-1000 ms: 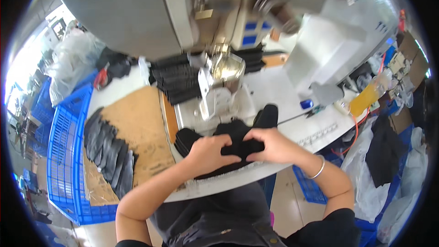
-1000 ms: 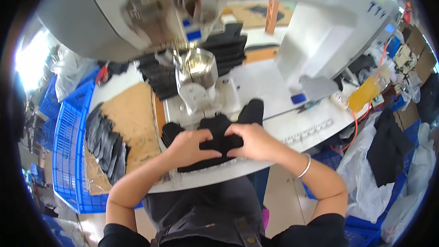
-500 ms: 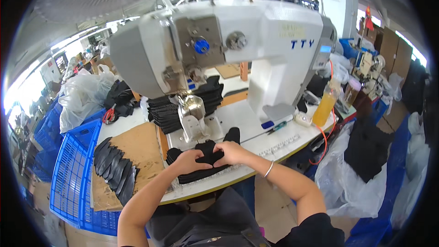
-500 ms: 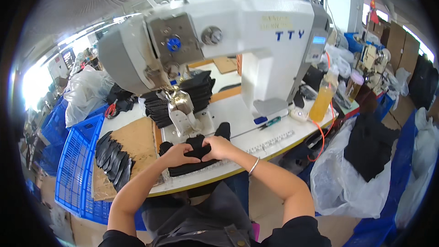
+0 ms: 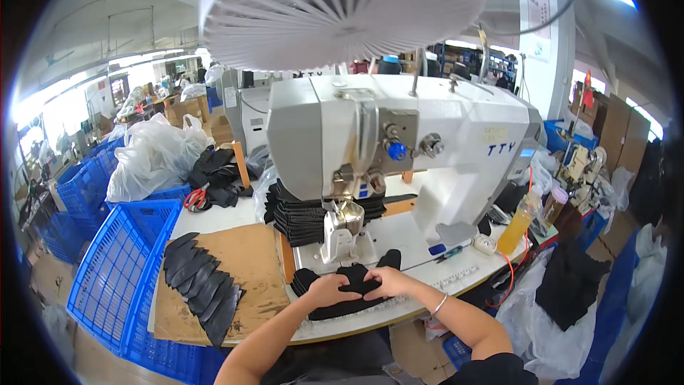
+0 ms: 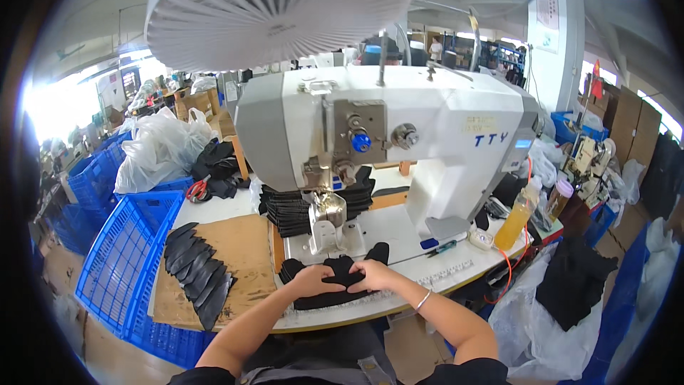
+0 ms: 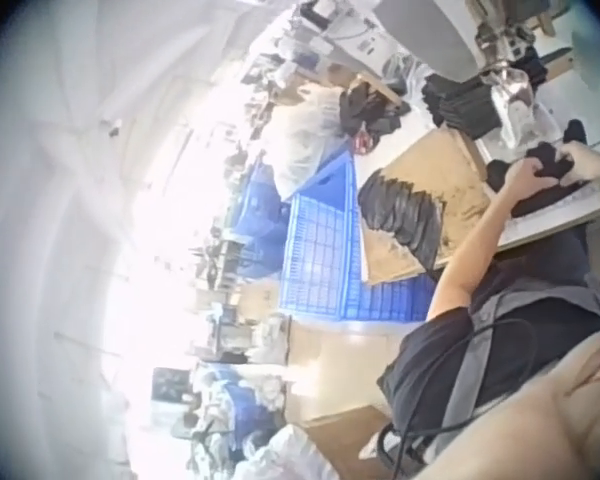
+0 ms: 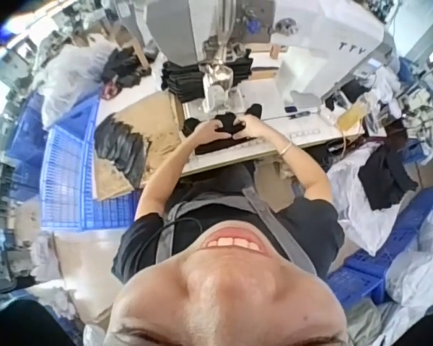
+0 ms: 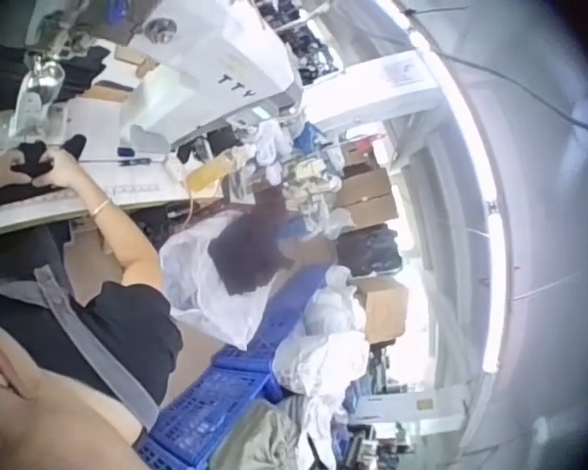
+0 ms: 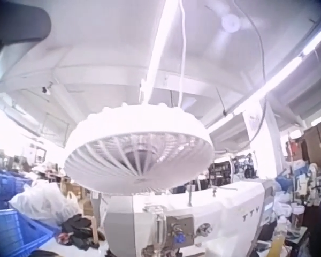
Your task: Sort and stack black shoe upper components at a manufacturing workstation.
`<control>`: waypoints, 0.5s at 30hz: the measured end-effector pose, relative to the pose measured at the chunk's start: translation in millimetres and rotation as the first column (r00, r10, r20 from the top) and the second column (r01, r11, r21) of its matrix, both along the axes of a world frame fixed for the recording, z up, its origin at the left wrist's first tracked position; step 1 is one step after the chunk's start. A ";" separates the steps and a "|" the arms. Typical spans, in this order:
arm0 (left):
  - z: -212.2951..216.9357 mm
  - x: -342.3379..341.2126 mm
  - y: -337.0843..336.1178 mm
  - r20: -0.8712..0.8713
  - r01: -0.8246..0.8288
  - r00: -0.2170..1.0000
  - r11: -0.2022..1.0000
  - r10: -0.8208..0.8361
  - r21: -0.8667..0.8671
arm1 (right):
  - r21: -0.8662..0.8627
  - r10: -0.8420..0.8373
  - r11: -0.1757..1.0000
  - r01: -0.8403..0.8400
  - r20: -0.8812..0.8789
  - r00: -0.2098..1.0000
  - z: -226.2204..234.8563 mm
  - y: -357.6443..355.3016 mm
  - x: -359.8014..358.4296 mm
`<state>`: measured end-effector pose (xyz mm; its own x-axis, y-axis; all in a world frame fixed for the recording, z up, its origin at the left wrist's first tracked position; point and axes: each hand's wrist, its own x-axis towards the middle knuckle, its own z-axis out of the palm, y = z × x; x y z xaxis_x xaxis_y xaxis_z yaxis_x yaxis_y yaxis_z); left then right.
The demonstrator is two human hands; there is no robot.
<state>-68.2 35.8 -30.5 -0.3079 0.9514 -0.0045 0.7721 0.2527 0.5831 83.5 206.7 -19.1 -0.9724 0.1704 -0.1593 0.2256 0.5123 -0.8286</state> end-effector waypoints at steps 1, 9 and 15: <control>4.0 -0.4 0.6 0.027 0.021 0.999 1.000 -0.020 -0.011 | -0.020 -0.003 1.000 0.003 0.019 1.000 0.6 1.1 0.0; -8.3 -1.9 6.6 0.036 0.037 0.999 0.996 -0.040 0.077 | -0.044 -0.059 0.997 0.064 0.095 0.994 4.9 -0.6 0.3; -9.0 -5.0 9.3 0.056 0.018 0.998 0.998 -0.022 0.059 | -0.053 -0.094 0.993 0.104 0.159 0.983 22.9 -7.2 -3.1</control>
